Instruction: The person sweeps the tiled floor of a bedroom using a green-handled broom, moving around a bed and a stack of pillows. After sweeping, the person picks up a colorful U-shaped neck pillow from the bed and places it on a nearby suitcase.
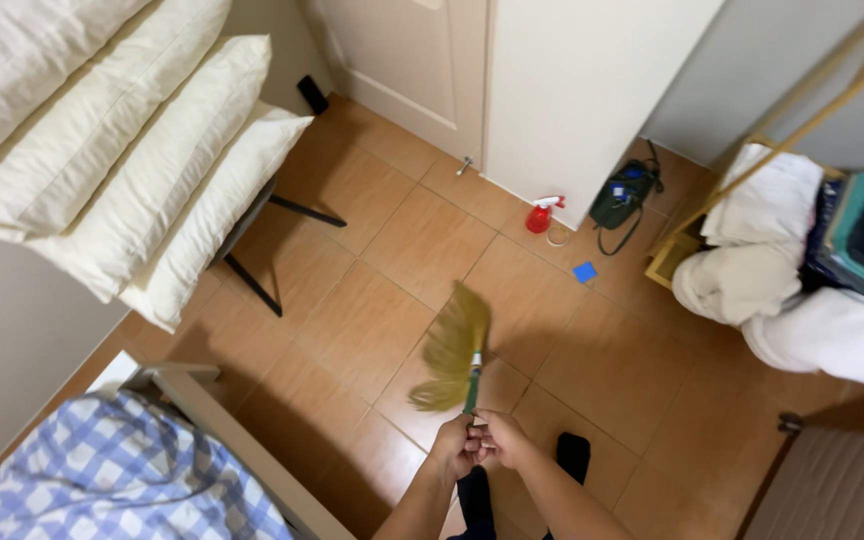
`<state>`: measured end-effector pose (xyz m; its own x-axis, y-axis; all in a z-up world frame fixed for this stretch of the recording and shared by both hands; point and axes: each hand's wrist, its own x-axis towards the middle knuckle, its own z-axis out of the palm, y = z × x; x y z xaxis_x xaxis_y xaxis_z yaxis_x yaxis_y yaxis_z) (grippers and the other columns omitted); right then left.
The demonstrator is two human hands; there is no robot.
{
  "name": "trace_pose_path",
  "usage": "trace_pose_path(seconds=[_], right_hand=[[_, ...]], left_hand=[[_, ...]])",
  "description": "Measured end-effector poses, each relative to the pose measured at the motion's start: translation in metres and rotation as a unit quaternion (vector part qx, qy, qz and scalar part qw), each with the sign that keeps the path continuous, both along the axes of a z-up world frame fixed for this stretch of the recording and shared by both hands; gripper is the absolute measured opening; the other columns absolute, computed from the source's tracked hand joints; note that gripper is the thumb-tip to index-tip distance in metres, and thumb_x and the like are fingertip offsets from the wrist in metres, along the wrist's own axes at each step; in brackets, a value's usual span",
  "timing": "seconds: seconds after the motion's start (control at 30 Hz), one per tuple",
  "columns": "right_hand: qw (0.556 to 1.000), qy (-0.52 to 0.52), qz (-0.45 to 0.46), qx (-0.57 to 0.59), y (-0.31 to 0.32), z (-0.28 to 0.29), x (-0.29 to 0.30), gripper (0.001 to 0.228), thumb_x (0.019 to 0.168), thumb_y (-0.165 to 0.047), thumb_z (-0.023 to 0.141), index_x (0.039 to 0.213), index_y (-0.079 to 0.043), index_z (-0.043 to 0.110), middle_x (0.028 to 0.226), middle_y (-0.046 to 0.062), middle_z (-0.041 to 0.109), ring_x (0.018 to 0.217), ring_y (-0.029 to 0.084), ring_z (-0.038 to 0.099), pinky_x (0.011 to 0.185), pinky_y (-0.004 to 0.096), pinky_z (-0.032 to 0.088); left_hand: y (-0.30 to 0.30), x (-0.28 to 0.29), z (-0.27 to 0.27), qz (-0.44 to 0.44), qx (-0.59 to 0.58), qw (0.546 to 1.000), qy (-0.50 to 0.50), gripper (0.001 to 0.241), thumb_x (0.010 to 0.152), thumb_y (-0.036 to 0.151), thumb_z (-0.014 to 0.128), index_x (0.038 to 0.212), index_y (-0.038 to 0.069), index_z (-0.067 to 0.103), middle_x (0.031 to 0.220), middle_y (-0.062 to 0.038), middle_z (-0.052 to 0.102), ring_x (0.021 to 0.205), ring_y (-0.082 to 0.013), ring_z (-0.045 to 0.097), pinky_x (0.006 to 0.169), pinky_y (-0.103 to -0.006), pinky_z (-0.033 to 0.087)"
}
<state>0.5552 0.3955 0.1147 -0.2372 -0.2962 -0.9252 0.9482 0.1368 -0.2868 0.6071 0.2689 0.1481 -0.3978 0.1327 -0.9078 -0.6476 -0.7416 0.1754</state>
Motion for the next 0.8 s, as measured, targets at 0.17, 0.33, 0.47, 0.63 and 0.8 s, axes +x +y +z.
trace_pose_path(seconds=[0.17, 0.33, 0.47, 0.63, 0.8], right_hand=[[0.998, 0.016, -0.036, -0.048, 0.008, -0.002, -0.005, 0.041, 0.104, -0.044, 0.046, 0.123, -0.017, 0.069, 0.114, 0.002, 0.077, 0.093, 0.012, 0.070, 0.079, 0.030, 0.048], [0.986, 0.034, -0.129, -0.098, -0.014, 0.030, -0.016, 0.041, 0.102, -0.040, 0.045, 0.123, -0.015, 0.069, 0.115, 0.002, 0.076, 0.098, 0.015, 0.072, 0.085, 0.034, 0.057], [0.977, 0.019, -0.141, -0.159, -0.025, 0.040, -0.035, 0.040, 0.100, -0.043, 0.047, 0.116, -0.016, 0.071, 0.096, 0.003, 0.073, 0.070, 0.018, 0.058, 0.058, 0.035, 0.045], [0.956, 0.114, -0.182, -0.199, -0.016, -0.006, -0.059, 0.036, 0.102, -0.037, 0.053, 0.122, -0.017, 0.074, 0.092, -0.001, 0.068, 0.069, 0.014, 0.054, 0.061, 0.030, 0.047], [0.969, 0.085, -0.216, -0.090, 0.011, 0.059, -0.088, 0.029, 0.099, -0.034, 0.056, 0.114, -0.011, 0.067, 0.107, -0.001, 0.072, 0.092, 0.010, 0.067, 0.079, 0.035, 0.055]], left_hand=[[-0.010, -0.001, 0.053, 0.078, 0.040, 0.995, 0.047, 0.020, 0.106, 0.025, 0.044, 0.101, 0.010, 0.057, 0.067, 0.002, 0.049, 0.044, -0.0091, 0.036, 0.048, -0.0299, 0.044], [-0.003, -0.019, 0.174, 0.098, -0.059, 0.992, 0.055, 0.021, 0.103, 0.024, 0.042, 0.106, 0.010, 0.057, 0.065, 0.001, 0.048, 0.041, -0.0100, 0.036, 0.043, -0.0300, 0.041], [0.002, -0.041, 0.135, 0.043, -0.144, 0.981, 0.119, 0.021, 0.100, 0.020, 0.042, 0.113, 0.013, 0.057, 0.063, -0.002, 0.051, 0.040, -0.0121, 0.040, 0.037, -0.0287, 0.036], [-0.008, -0.103, 0.037, -0.006, -0.210, 0.963, 0.167, 0.019, 0.101, 0.012, 0.048, 0.118, 0.006, 0.051, 0.068, -0.007, 0.058, 0.044, -0.0134, 0.049, 0.034, -0.0277, 0.034], [0.006, -0.140, -0.022, -0.185, -0.230, 0.950, 0.105, 0.023, 0.101, 0.018, 0.045, 0.123, 0.015, 0.050, 0.070, -0.006, 0.059, 0.045, -0.0135, 0.046, 0.038, -0.0304, 0.041]])
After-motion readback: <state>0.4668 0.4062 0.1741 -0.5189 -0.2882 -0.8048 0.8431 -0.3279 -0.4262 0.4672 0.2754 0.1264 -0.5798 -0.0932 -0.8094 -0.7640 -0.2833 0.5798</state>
